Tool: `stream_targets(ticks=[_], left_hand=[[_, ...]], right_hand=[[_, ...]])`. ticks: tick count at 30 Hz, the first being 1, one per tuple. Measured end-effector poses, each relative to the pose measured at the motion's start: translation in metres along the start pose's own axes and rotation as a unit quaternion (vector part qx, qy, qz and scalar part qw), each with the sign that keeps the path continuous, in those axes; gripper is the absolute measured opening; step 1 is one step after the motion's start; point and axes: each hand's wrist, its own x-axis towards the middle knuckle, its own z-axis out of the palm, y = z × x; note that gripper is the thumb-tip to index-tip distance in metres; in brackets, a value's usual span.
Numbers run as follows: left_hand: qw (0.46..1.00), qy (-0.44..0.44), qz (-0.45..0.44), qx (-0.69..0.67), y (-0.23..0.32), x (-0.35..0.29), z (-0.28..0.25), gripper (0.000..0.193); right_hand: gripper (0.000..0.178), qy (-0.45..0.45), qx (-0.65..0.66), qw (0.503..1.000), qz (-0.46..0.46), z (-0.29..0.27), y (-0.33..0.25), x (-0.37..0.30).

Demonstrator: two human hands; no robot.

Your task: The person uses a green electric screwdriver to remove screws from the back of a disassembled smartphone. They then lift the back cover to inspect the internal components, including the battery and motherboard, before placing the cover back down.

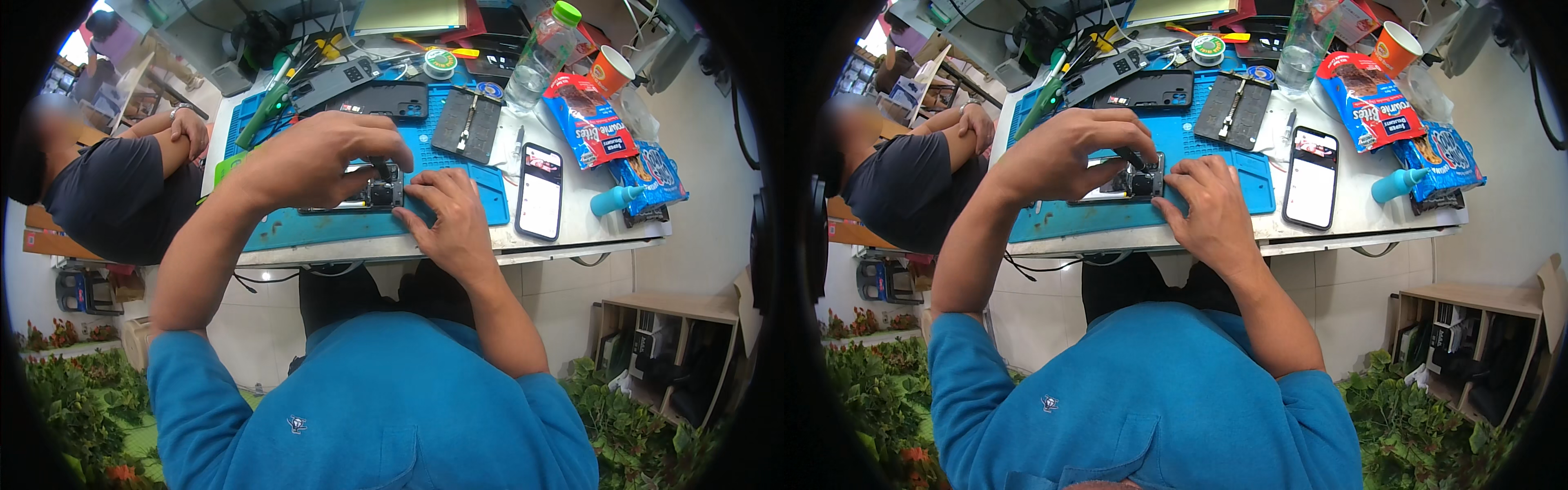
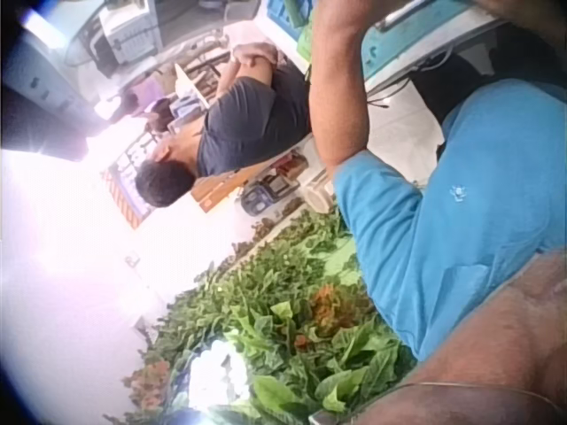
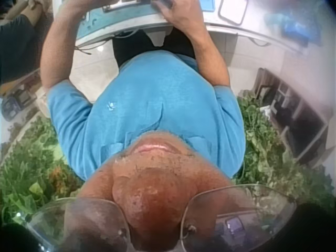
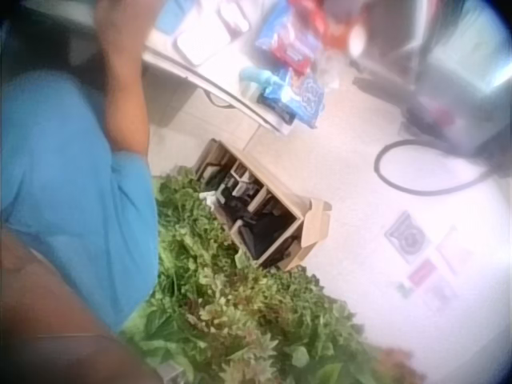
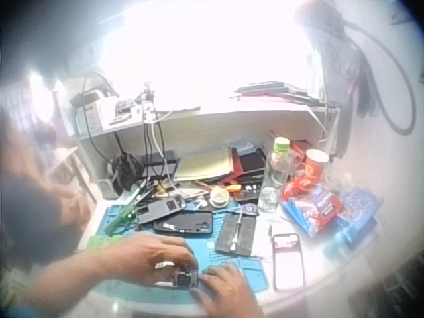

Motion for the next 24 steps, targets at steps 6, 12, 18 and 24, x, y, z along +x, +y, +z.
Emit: stream_targets(ticks=[6,12,18,24], left_hand=[[0.992,-0.048,-0.060,0.100,0.007,0.008,-0.002,0.034],[0.994,-0.041,-0.051,0.084,0.008,0.012,0.002,0.038],[0.992,-0.026,-0.074,0.103,0.002,0.011,0.010,0.038],[0.987,-0.047,-0.105,0.115,0.012,0.018,0.007,0.032]], right_hand=[[0.030,0.000,0.004,1.000,0.006,0.000,-0.002,0.000],[0.035,-0.011,-0.026,0.998,-0.057,-0.002,-0.005,-0.001],[0.044,-0.065,-0.101,0.987,-0.106,0.002,-0.017,0.002],[0.041,-0.079,-0.125,0.985,-0.091,0.009,-0.017,0.005]])
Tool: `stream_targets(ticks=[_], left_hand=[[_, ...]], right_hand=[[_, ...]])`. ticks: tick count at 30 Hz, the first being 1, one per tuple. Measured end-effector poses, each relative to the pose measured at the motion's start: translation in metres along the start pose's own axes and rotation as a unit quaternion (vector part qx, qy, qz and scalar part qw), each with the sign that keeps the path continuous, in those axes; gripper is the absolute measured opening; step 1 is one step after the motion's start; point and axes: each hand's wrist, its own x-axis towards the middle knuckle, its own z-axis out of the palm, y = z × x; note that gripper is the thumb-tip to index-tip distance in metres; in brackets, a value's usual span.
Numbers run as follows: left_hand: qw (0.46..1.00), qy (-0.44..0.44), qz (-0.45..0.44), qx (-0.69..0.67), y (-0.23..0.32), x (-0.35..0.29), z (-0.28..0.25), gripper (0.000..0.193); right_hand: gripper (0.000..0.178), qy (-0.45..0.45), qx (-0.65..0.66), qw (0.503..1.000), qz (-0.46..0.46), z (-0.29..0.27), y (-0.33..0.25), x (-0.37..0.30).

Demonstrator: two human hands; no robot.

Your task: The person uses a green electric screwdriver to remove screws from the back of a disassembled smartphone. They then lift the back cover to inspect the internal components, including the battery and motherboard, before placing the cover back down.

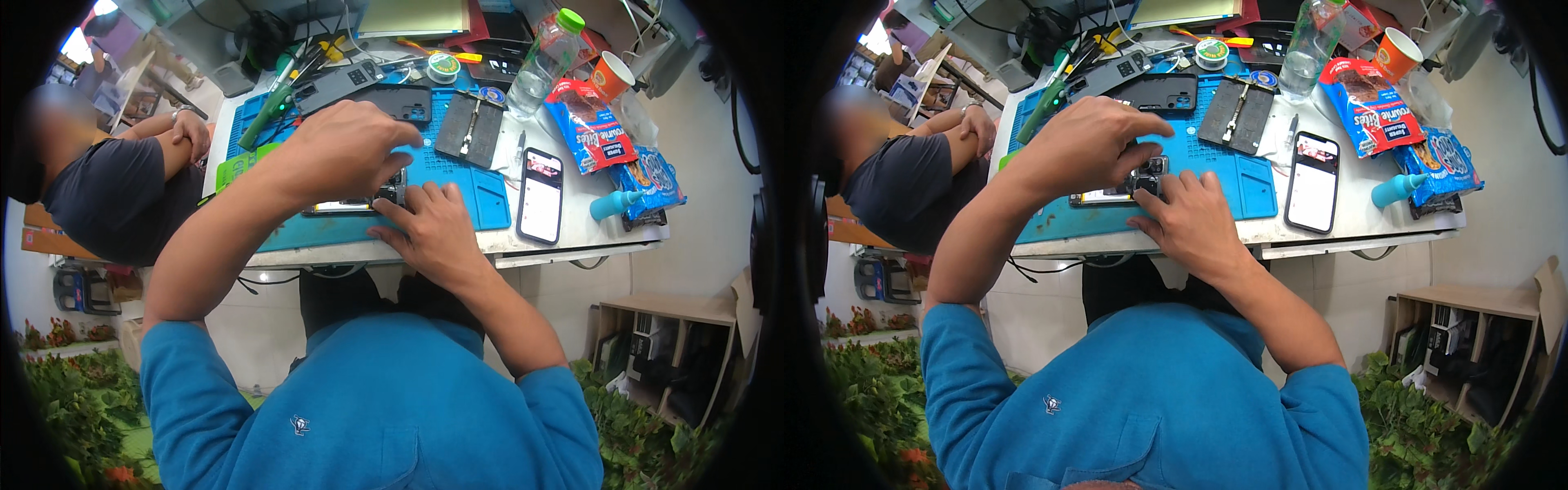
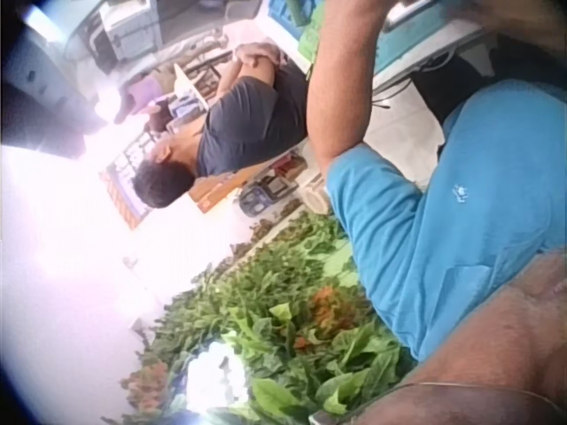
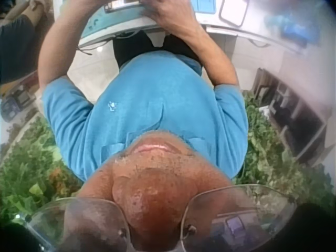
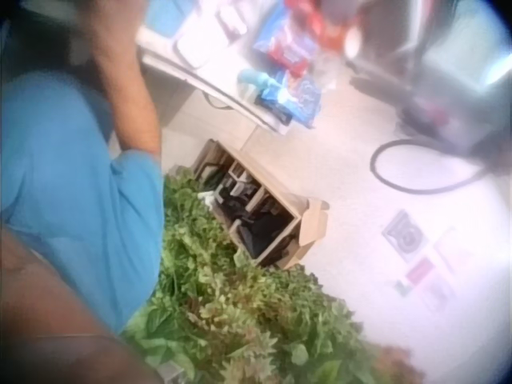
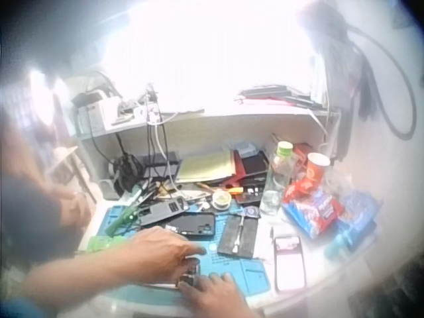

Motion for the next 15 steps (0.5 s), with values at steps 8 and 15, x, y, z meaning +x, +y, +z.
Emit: stream_targets(ticks=[8,15], left_hand=[[0.997,-0.001,0.038,-0.060,-0.002,-0.009,0.000,0.038],[0.948,0.102,-0.035,-0.299,-0.010,-0.032,0.036,0.059]], right_hand=[[0.030,0.034,0.075,0.996,0.018,-0.003,0.002,-0.007],[0.035,0.080,0.075,0.991,0.082,-0.005,-0.001,-0.003]])
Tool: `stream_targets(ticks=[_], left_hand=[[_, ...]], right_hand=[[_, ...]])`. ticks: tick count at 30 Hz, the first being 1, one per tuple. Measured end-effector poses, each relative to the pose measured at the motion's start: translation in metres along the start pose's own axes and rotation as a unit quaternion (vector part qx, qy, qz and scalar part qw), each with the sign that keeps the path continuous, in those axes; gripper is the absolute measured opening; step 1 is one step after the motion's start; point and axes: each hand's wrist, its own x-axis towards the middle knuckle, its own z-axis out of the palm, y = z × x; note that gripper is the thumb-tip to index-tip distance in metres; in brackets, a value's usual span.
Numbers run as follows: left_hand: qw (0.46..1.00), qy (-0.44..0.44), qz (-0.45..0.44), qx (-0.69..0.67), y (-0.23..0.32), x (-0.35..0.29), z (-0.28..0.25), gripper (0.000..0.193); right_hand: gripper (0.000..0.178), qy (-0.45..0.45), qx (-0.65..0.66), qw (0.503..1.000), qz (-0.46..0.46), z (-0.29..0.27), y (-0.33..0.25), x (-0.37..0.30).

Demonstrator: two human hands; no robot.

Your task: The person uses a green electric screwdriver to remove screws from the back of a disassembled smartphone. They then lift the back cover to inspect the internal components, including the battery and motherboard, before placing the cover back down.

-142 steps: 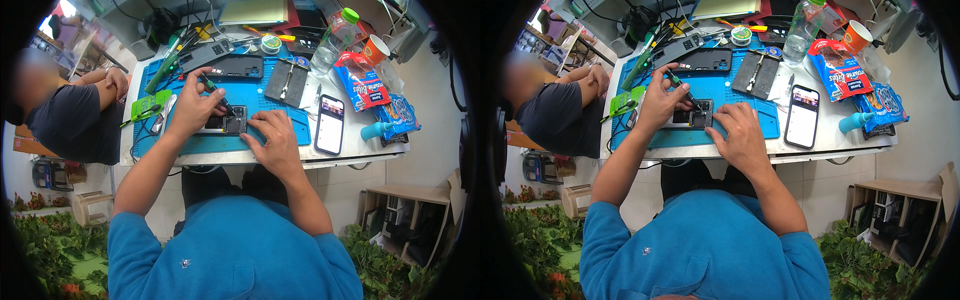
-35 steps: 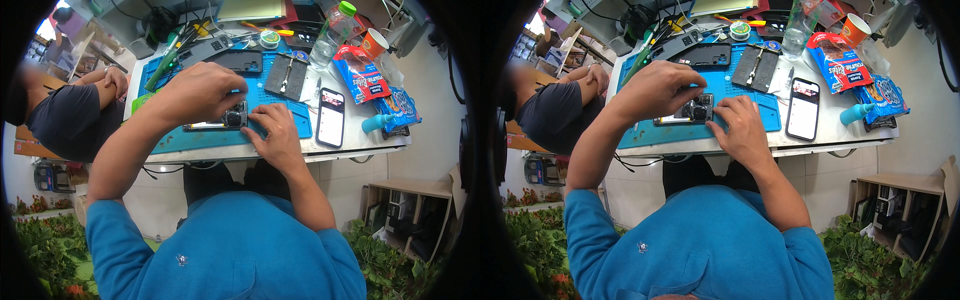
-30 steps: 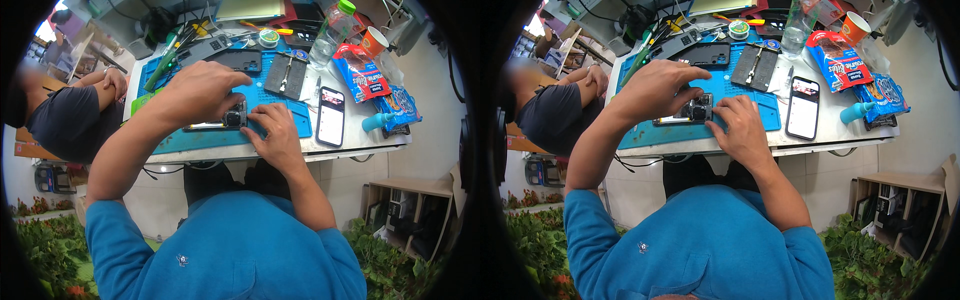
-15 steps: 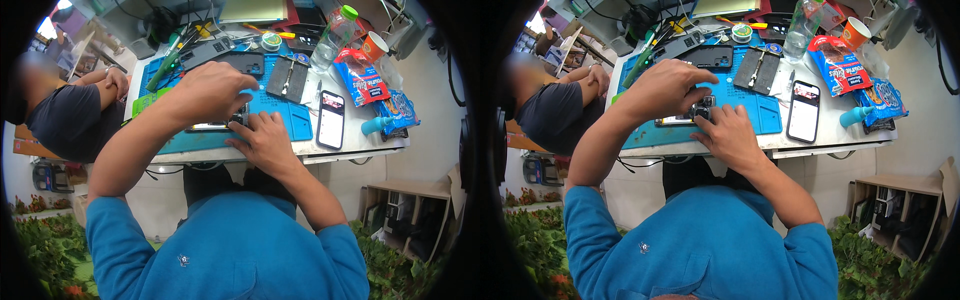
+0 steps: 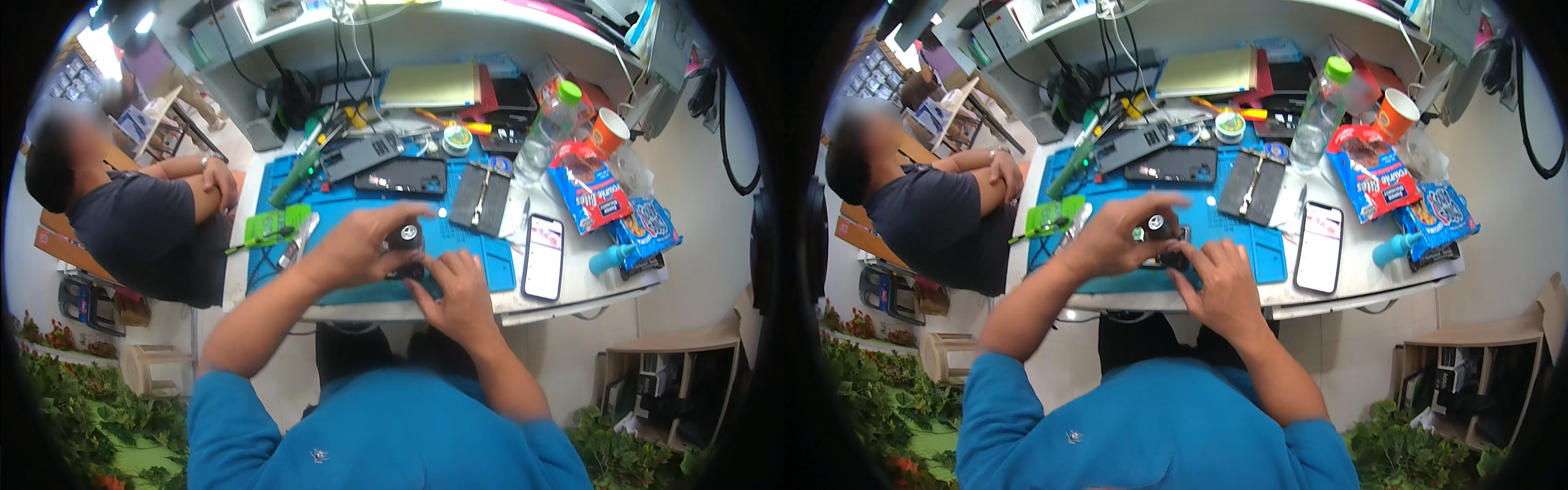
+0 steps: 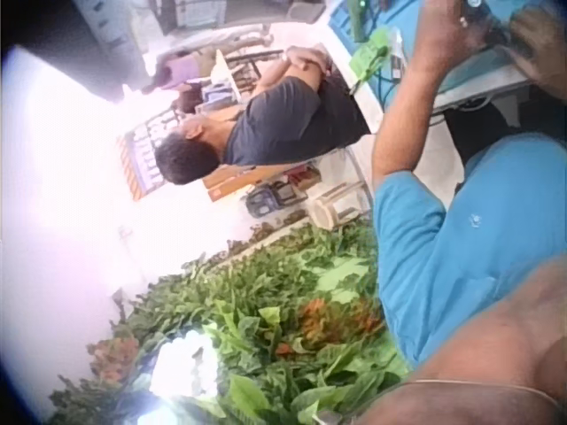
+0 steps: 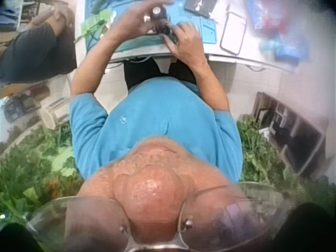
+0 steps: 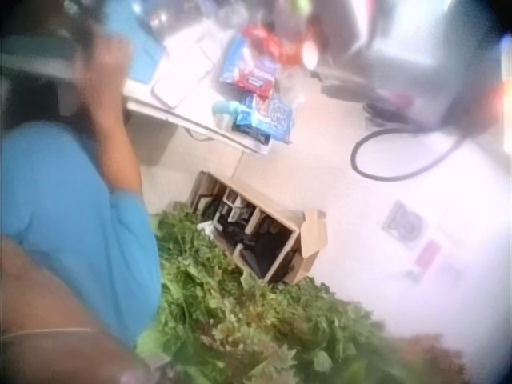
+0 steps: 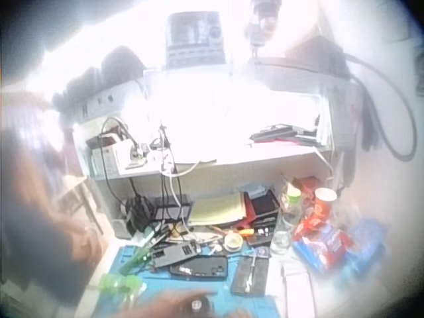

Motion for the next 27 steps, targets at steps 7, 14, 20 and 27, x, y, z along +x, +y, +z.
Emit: stream_targets(ticks=[7,14,20,27], left_hand=[[0.943,0.313,-0.022,-0.113,-0.049,-0.029,-0.013,0.035],[0.963,0.266,-0.022,-0.025,-0.057,-0.011,-0.021,0.047],[0.945,0.327,0.000,-0.019,-0.052,0.017,-0.046,0.064],[0.930,0.366,-0.022,-0.021,-0.040,-0.020,-0.085,0.057]], right_hand=[[0.033,-0.040,-0.022,0.999,-0.006,0.000,0.000,0.000],[0.020,-0.018,0.014,1.000,-0.002,0.001,0.002,-0.001],[0.015,-0.006,0.032,0.999,-0.008,0.004,0.004,0.000],[0.016,-0.005,0.038,0.999,0.004,0.004,0.005,0.001]])
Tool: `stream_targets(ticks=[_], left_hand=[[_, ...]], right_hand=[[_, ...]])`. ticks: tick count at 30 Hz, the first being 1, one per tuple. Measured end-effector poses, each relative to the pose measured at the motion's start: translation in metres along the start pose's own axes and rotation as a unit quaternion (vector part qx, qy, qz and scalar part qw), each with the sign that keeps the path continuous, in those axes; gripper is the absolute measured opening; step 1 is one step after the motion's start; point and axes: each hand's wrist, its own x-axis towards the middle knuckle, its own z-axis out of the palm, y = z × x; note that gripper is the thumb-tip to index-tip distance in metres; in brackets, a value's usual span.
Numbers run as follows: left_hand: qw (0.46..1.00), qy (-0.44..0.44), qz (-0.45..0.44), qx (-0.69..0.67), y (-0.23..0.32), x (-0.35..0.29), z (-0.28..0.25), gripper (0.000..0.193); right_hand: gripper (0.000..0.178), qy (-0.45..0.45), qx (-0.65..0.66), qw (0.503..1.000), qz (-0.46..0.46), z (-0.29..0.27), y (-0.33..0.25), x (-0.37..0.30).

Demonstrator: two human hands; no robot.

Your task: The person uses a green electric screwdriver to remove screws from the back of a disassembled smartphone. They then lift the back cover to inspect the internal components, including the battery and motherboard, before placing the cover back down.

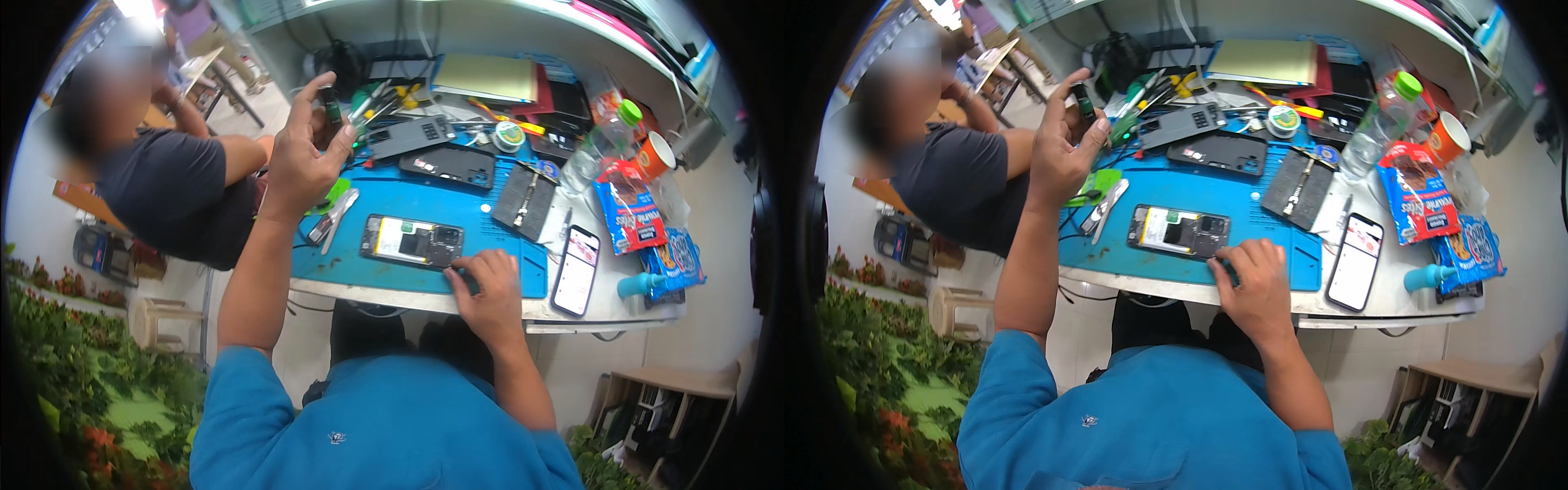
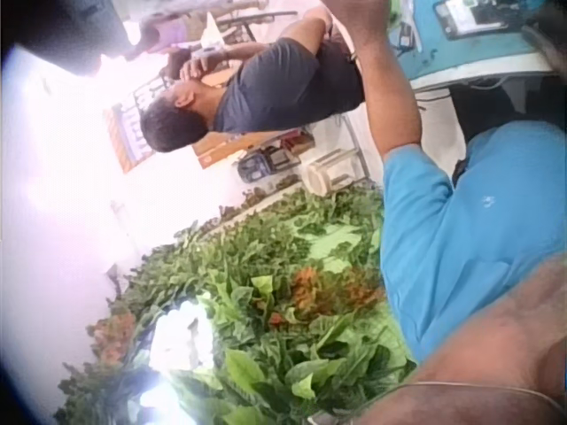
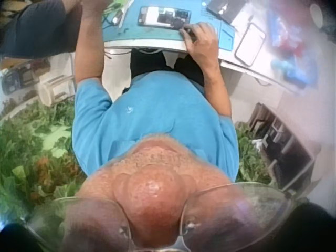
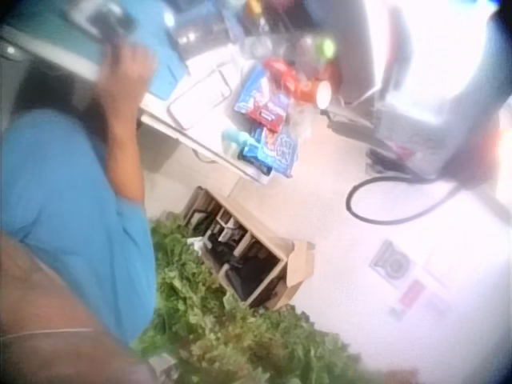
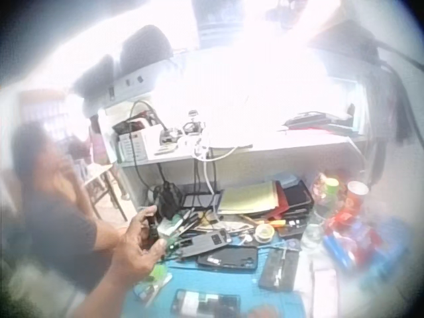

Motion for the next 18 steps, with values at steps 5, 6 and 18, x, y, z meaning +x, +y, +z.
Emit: stream_targets(ticks=[5,6,18], left_hand=[[0.953,-0.134,-0.139,0.233,-0.005,-0.027,-0.074,0.032],[0.932,-0.160,-0.177,0.274,0.001,-0.033,-0.080,0.031],[0.912,-0.163,-0.239,0.291,-0.022,-0.114,-0.137,0.046]], right_hand=[[0.017,0.000,-0.004,1.000,0.001,0.001,-0.002,0.000],[0.017,0.002,-0.001,1.000,0.001,0.001,-0.001,-0.001],[0.019,0.008,-0.020,1.000,-0.014,0.003,-0.007,0.001]])
